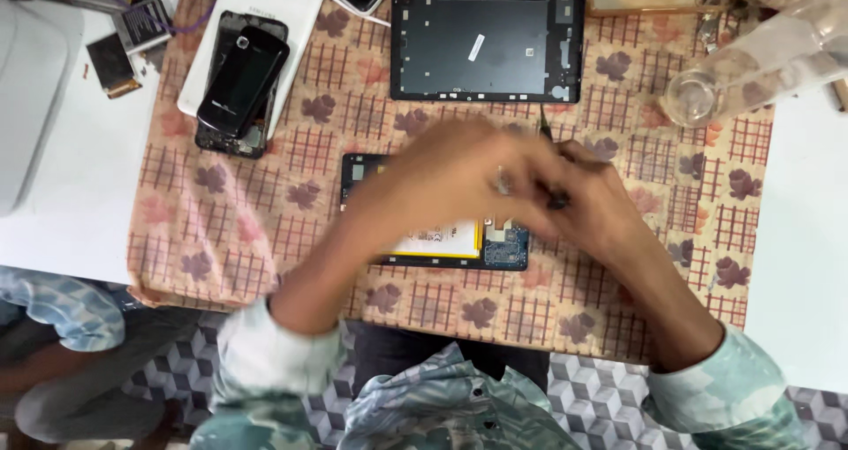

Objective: The person uses a screwdriver to remove screws from a disassembled tablet lying on a table. They carefully unscrew multiple fasteners around the internal frame and battery area while holding the device steady with the other hand.

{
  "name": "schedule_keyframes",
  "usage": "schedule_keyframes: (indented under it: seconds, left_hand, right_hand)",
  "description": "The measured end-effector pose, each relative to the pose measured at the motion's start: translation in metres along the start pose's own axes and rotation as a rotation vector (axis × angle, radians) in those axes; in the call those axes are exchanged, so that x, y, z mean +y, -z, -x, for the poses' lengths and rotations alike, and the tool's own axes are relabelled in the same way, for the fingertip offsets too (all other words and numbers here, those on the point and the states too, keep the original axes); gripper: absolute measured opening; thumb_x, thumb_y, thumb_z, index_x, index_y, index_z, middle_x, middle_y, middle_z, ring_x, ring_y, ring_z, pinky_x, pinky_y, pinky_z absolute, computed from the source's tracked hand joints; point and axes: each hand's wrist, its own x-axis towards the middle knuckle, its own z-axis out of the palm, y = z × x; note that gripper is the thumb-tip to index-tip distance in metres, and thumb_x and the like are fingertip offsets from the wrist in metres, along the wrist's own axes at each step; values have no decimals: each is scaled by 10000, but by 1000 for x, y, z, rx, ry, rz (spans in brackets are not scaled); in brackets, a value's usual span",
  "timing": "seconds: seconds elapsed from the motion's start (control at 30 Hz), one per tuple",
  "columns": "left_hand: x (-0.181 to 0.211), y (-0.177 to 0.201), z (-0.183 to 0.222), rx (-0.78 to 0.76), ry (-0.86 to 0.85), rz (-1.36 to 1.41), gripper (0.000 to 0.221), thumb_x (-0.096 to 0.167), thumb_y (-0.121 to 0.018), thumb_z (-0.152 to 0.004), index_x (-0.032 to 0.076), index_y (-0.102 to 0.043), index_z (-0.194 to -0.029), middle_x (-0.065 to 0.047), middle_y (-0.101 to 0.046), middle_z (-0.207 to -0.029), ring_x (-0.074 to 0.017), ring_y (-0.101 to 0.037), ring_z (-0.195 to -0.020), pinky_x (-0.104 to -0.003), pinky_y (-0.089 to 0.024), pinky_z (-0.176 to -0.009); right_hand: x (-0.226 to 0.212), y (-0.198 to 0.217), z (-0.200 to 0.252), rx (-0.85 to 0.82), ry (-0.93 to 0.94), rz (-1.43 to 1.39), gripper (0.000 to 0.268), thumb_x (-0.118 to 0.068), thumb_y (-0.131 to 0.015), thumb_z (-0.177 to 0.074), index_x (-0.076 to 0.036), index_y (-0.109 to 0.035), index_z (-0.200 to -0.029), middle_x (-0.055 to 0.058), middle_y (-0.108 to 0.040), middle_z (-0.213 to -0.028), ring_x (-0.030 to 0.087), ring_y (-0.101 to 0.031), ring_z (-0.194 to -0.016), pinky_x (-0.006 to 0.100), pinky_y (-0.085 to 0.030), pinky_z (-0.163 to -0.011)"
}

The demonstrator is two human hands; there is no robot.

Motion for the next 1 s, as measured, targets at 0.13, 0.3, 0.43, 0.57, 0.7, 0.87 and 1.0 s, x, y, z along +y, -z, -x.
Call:
schedule_keyframes:
  seconds: [0.13, 0.3, 0.43, 0.57, 0.7, 0.87, 1.0]
  left_hand:
    - [-52, 16, -11, -188, 457, -187, 494, 252, -919, -628, 119, -726, -1062, -14, -779, -824, -153, -730, -723, -322, -530, -656]
    - [-70, 10, -11, -183, 403, -101, 484, 281, -940, -575, 108, -759, -990, -28, -698, -685, -169, -655, -629, -343, -468, -578]
    - [-82, 6, -6, -147, 412, -76, 351, 272, -884, -645, 125, -780, -947, -2, -693, -640, -155, -654, -592, -347, -468, -573]
    - [-86, 1, -5, -109, 442, -38, 192, 244, -805, -750, 161, -801, -922, 10, -713, -657, -151, -664, -599, -351, -469, -591]
    - [-84, -1, -8, -106, 443, -70, 202, 266, -851, -730, 154, -791, -887, 22, -710, -679, -121, -660, -642, -342, -468, -643]
    - [-83, 1, -10, -208, 490, -69, 231, 289, -823, -795, 159, -744, -969, 20, -704, -666, -119, -643, -627, -354, -472, -633]
    - [-83, 6, -14, -260, 536, 3, 262, 271, -818, -776, 188, -744, -1013, 54, -724, -652, -119, -643, -611, -355, -451, -630]
  right_hand:
    - [-1, -3, 1, 119, 60, -142, 306, -92, -822, -832, -33, -695, -1103, 127, -739, -1083, 261, -762, -888, 370, -641, -747]
    - [-1, 0, -2, 130, 99, -226, 279, -122, -823, -845, -56, -691, -1083, 109, -754, -1120, 244, -772, -959, 339, -662, -792]
    - [-6, 4, -2, 144, 216, -45, 259, -88, -840, -813, -60, -726, -1043, 103, -752, -994, 251, -744, -833, 370, -628, -698]
    - [-12, 7, 2, 140, 346, 173, 289, -18, -821, -729, -56, -735, -1002, 100, -744, -951, 262, -726, -803, 386, -627, -678]
    - [-11, 4, 0, 147, 360, 151, 350, -18, -827, -721, -61, -745, -1059, 97, -743, -1001, 256, -734, -851, 375, -634, -715]
    - [-4, 1, -1, 152, 138, -69, 291, -83, -856, -795, -42, -727, -1053, 124, -726, -1084, 262, -749, -909, 370, -640, -734]
    - [-1, -3, 0, 166, 161, -114, 282, -82, -843, -815, -61, -730, -1073, 115, -734, -1107, 225, -754, -886, 347, -652, -735]
